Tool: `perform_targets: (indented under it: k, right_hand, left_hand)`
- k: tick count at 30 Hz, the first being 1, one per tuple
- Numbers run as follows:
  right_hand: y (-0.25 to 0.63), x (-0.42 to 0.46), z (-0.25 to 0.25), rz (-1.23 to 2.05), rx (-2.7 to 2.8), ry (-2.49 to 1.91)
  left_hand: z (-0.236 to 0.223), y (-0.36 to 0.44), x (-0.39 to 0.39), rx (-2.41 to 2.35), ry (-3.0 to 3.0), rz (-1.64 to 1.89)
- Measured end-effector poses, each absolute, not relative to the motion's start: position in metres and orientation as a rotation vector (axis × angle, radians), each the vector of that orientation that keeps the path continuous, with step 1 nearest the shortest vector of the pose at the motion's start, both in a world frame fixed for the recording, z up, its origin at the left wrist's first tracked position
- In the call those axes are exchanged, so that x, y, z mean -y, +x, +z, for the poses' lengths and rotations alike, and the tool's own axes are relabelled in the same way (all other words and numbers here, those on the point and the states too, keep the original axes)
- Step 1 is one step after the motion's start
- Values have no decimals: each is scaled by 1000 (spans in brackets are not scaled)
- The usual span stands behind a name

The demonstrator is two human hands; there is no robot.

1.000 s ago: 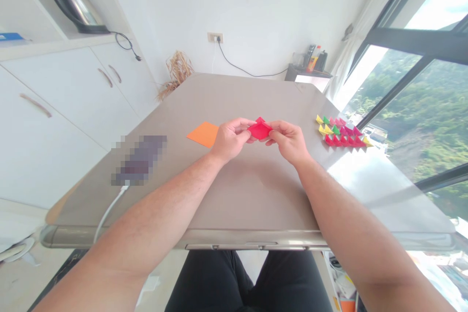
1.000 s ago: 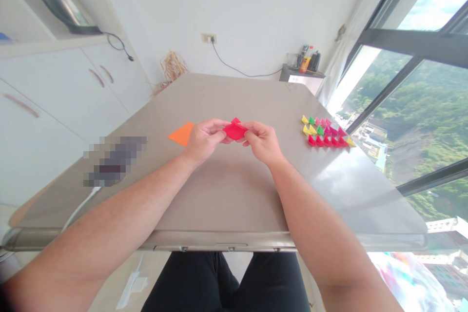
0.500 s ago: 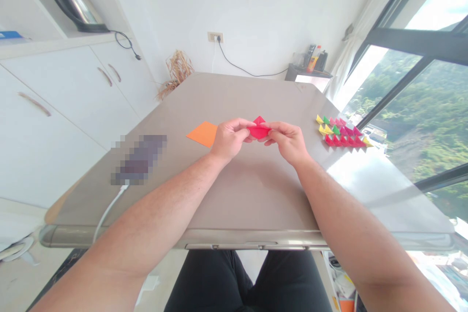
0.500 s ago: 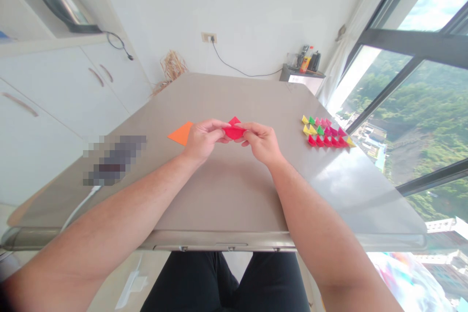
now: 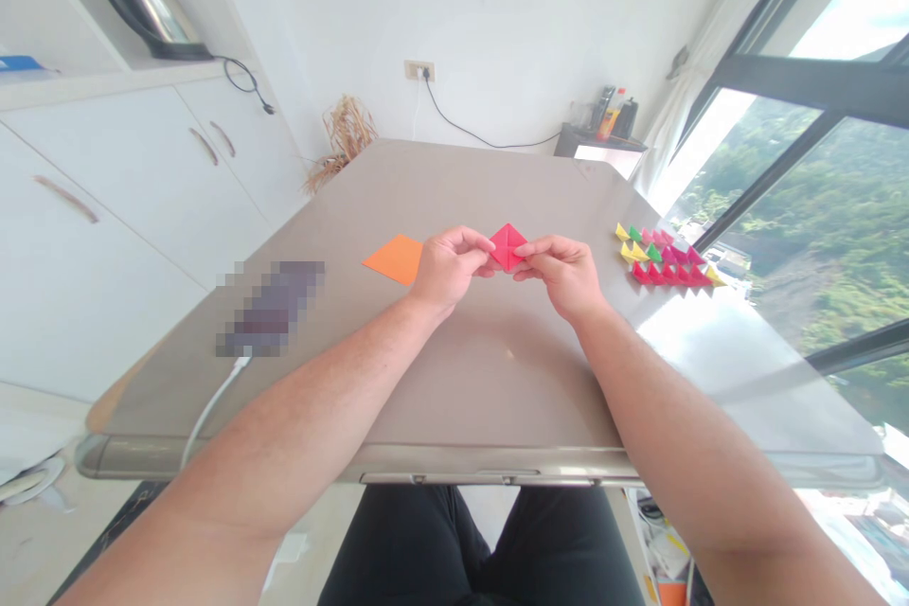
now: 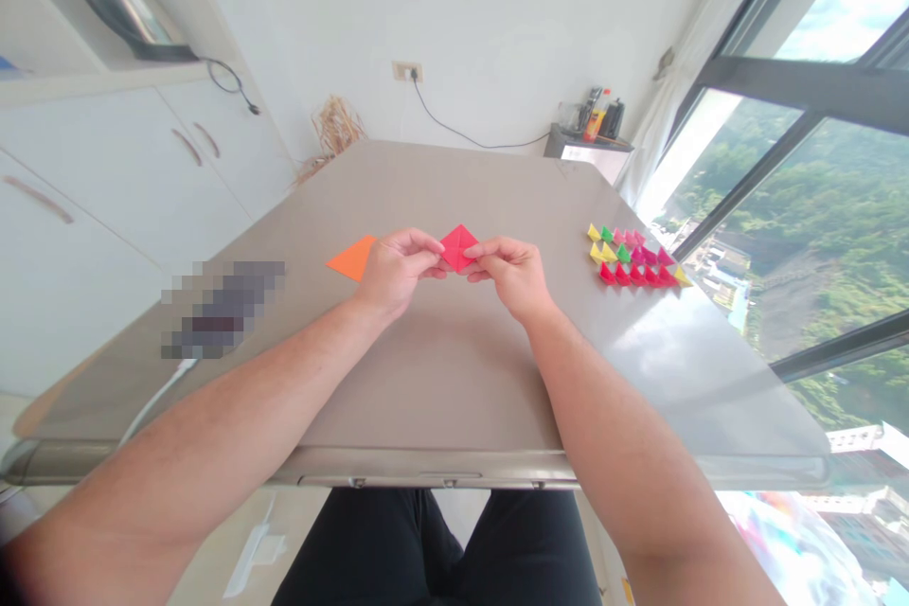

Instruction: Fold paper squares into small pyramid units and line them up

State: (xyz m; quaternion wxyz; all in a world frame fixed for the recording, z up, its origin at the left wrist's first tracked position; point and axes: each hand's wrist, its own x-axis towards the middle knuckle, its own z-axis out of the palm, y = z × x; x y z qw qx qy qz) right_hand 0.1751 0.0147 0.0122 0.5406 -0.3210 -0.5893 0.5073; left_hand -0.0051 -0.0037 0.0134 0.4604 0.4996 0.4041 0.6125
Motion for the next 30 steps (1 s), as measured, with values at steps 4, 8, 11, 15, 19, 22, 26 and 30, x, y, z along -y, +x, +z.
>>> perform_targets:
  k: [4,8,11,15,19,22,26,30]
  right_hand:
    - [175,-15,13,1204,1402,-784]
    - [174,-14,14,1181,1416,-826]
    - [173,-13,15,1171,1431,-829]
    - [172,-10,16,1182,1466,-808]
    - [169,-8,17,1193,1440,-772]
    - [167,-8,17,1205,1391,-825]
    - [166,-8,19,1194,1395,-921]
    - [165,-7,18,1178,1411,-914]
  left_hand:
    - [12,-6,3,-971,1229,1498]
    - [11,-8,2,-968,1217,1493]
    - [10,-8,1,-965,1244,1502]
    - [7,-6,1,-1052,1339,1542]
    - [3,-5,-1,-1101,1376,1591]
    - [3,-6,-2,-1127,1396,1632]
    - [3,-7,-1,-1127,1420,1630]
    - [2,-6,0,-1068,1450,1587]
